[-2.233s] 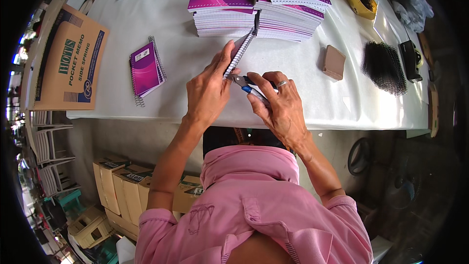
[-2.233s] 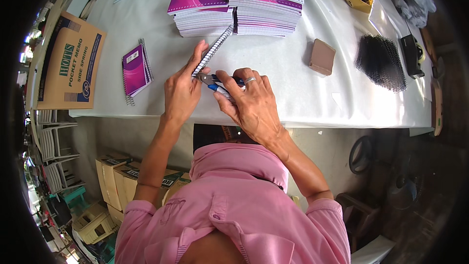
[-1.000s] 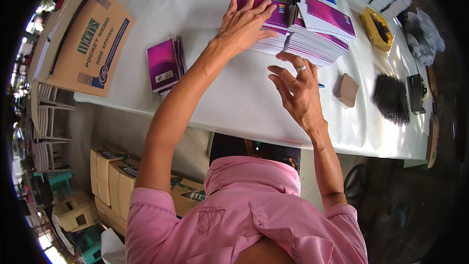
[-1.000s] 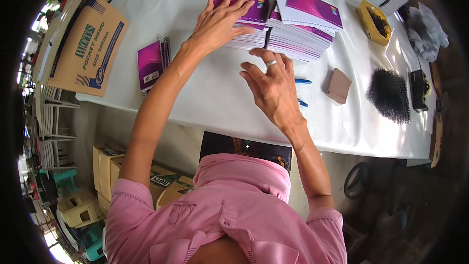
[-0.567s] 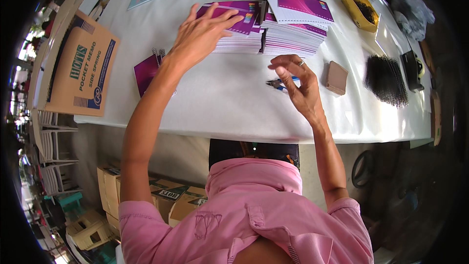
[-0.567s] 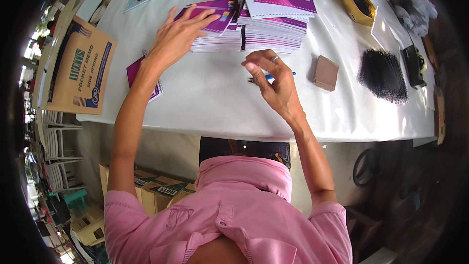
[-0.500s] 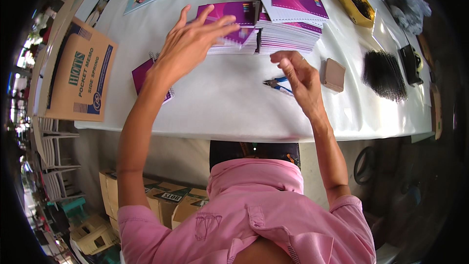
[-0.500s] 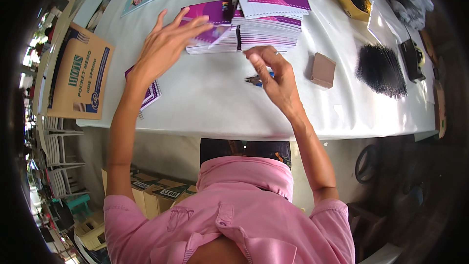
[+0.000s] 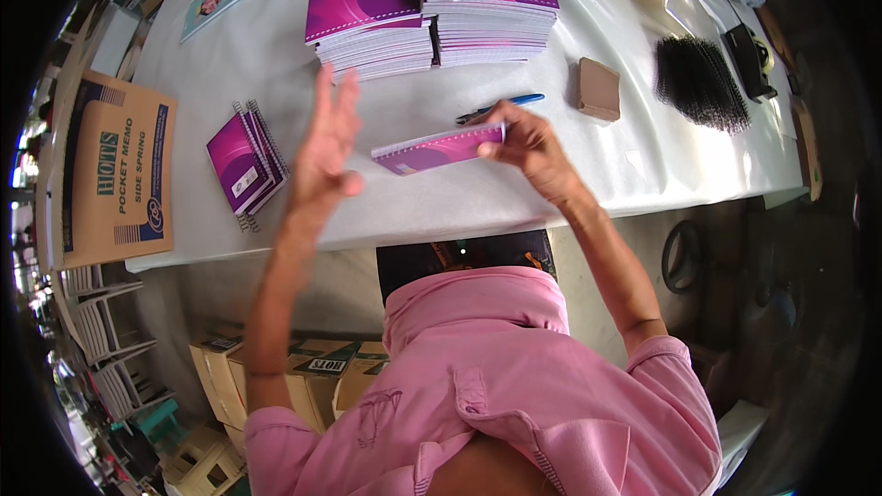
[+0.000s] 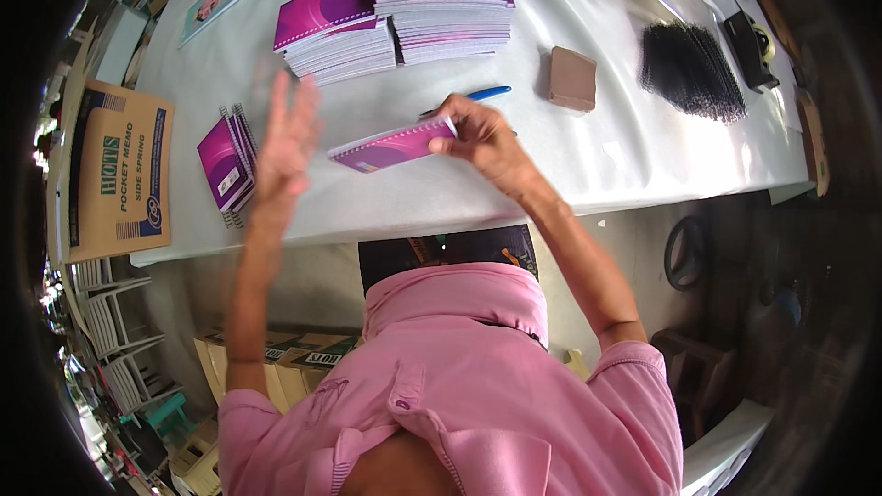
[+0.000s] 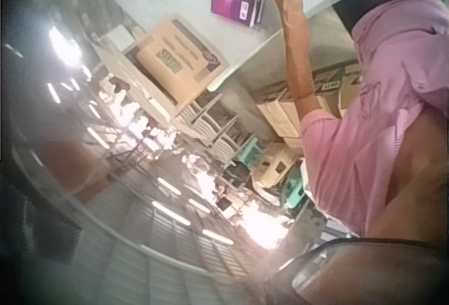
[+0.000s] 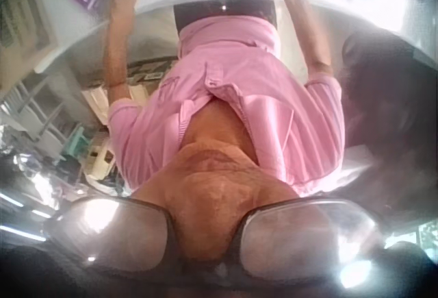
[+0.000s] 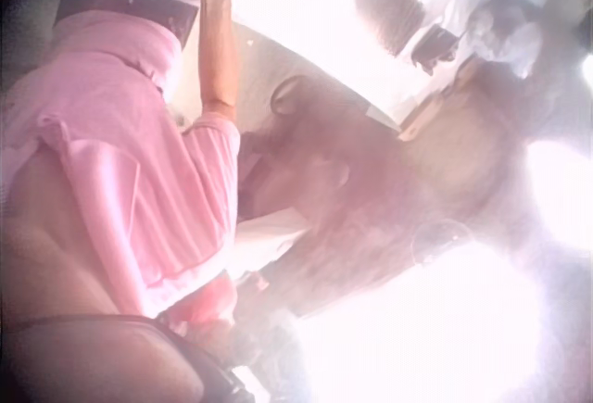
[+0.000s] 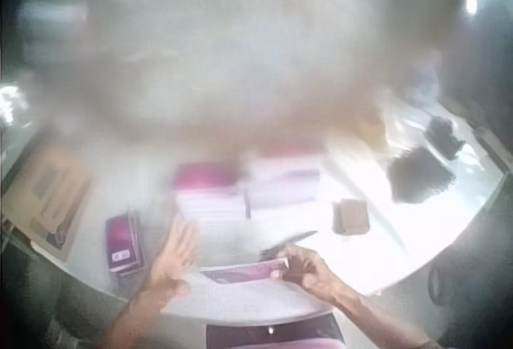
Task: The person assembles spiral-bound notebooks by inserting metal coils into pre-punched pages and trimming excess coil length with pliers. They handle stacks of blue and purple notebooks, aligning pages and securing the binding before placing finished units into a cardboard box.
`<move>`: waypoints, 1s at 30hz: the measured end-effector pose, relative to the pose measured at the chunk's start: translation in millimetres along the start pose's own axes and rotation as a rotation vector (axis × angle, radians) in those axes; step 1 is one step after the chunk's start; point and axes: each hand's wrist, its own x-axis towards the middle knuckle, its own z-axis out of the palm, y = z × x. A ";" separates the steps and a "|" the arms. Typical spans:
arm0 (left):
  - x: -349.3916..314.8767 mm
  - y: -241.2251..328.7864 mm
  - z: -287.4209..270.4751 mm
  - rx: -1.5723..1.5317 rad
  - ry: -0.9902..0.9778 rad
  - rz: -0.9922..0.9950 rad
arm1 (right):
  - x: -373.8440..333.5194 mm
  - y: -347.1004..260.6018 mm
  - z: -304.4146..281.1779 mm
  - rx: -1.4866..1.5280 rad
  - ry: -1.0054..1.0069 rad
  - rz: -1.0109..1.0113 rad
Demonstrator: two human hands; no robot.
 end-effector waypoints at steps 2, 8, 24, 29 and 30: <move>-20.4 -35.5 20.4 -0.028 0.093 -0.155 | -4.4 25.7 8.3 -0.061 -0.021 0.032; -12.8 -33.0 51.0 0.493 0.291 0.023 | -4.8 32.9 10.7 -0.333 0.016 -0.195; 34.6 -17.5 92.9 1.388 -0.248 0.079 | 35.8 -48.5 -284.4 -2.252 0.859 0.283; 34.1 2.5 91.3 1.298 -0.312 -0.069 | 27.8 -61.7 -307.1 -1.954 0.850 0.132; 32.8 6.1 89.4 1.288 -0.315 -0.117 | 25.8 -65.5 -293.9 -1.749 0.921 0.064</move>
